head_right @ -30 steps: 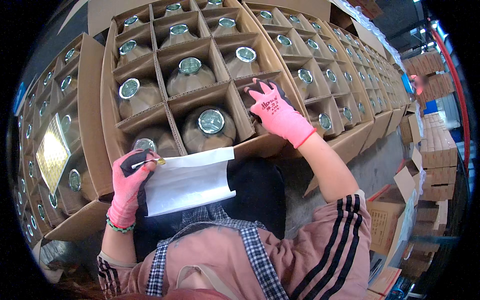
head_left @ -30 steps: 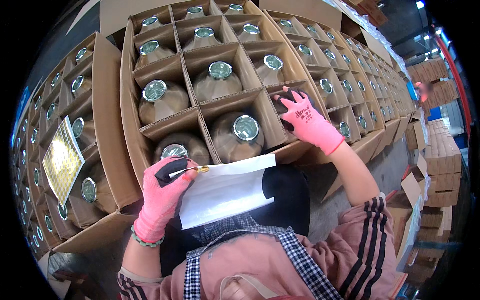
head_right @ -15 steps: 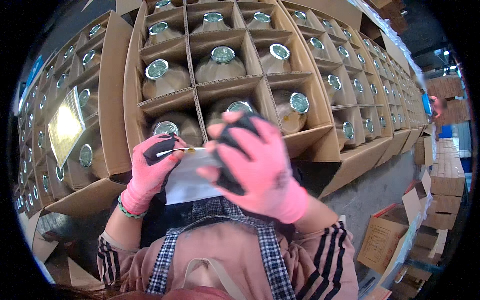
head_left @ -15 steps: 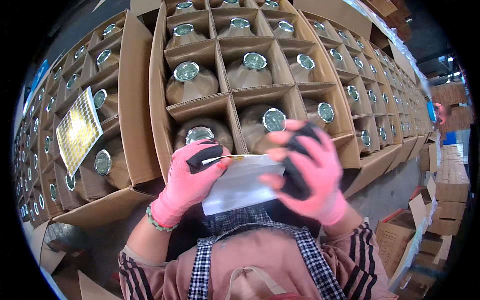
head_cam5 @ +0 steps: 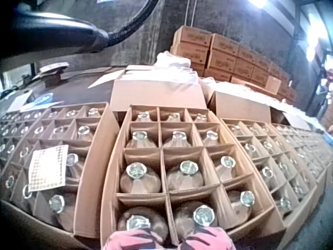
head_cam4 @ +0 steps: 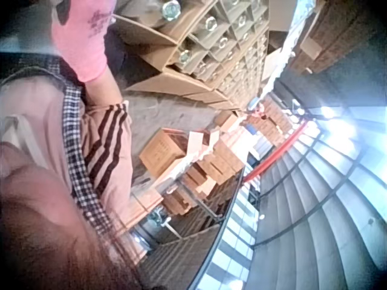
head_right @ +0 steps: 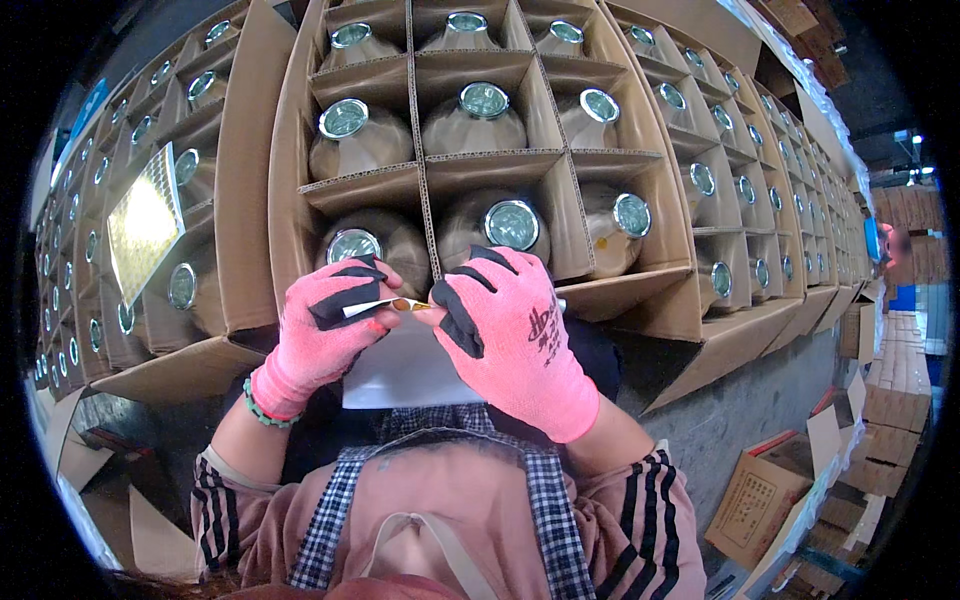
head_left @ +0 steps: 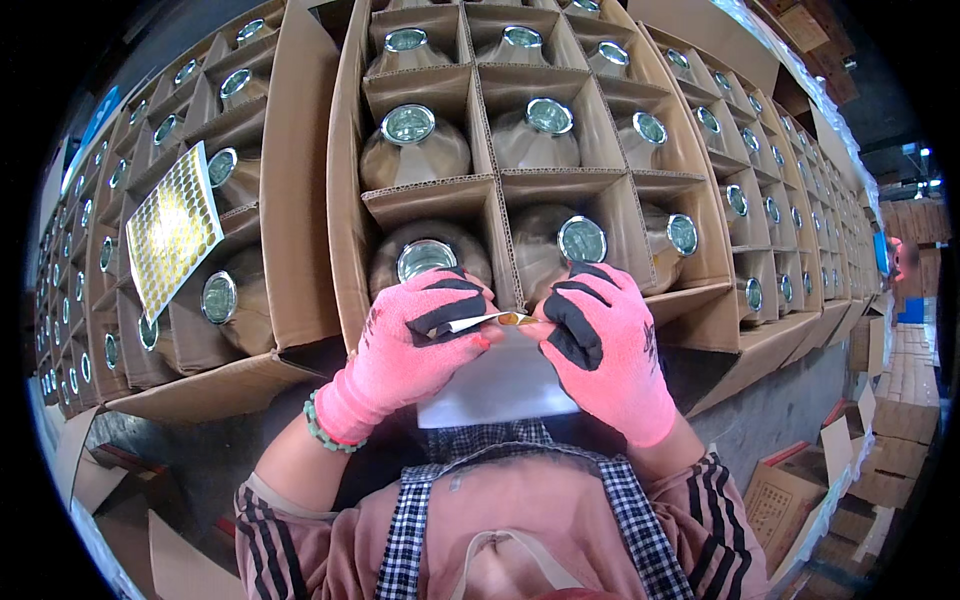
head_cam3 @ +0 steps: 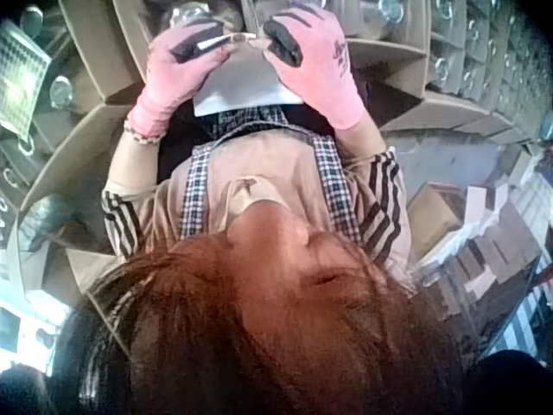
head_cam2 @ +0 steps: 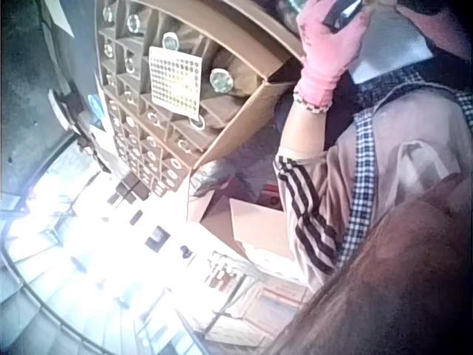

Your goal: The person applies small circular stickers to the necks of glass jars arranged in cardboard boxes. They peel stickers from a sheet and press them onto the jars one by one, working through multiple boxes in a warehouse setting.

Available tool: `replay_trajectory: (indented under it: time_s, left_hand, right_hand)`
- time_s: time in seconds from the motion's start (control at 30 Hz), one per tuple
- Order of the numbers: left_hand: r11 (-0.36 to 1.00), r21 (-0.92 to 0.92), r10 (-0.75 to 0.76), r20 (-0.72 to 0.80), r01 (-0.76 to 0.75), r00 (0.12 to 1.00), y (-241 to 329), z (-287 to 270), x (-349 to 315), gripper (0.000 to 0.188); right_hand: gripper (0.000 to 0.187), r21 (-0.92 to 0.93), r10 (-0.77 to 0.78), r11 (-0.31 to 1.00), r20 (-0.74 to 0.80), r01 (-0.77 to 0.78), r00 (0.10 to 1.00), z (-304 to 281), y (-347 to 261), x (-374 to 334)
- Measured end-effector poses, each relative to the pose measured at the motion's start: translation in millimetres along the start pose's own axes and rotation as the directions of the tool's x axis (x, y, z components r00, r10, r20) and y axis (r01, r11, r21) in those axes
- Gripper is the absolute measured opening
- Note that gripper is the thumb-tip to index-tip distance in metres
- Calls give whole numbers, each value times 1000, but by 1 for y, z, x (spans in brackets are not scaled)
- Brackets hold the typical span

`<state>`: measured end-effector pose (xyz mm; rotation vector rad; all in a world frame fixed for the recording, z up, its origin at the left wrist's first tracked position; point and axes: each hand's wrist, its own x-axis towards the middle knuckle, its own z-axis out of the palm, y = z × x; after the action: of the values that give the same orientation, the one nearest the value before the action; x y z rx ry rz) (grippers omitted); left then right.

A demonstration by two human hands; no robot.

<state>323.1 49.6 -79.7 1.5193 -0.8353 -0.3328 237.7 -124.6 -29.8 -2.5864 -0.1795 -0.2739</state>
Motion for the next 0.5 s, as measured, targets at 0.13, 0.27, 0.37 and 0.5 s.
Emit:
replay_trajectory:
  time_s: [0.13,0.27,0.37,0.5]
  left_hand:
    - [998,-35,-43,-32,42,999,0,2,-1,22]
    - [994,-91,-58,-11,57,998,0,-1,0,20]
    - [998,-58,-16,14,16,1000,-1,-3,1,18]
    - [999,-13,-45,10,45,999,5,-2,0,17]
  right_hand:
    - [22,11,-8,1000,24,8,1000,1,0,1]
    - [22,28,-33,999,-8,33,999,3,-1,3]
    - [24,28,-29,999,-12,30,1000,4,2,2]
    - [19,49,5,999,-44,-3,999,3,-4,6]
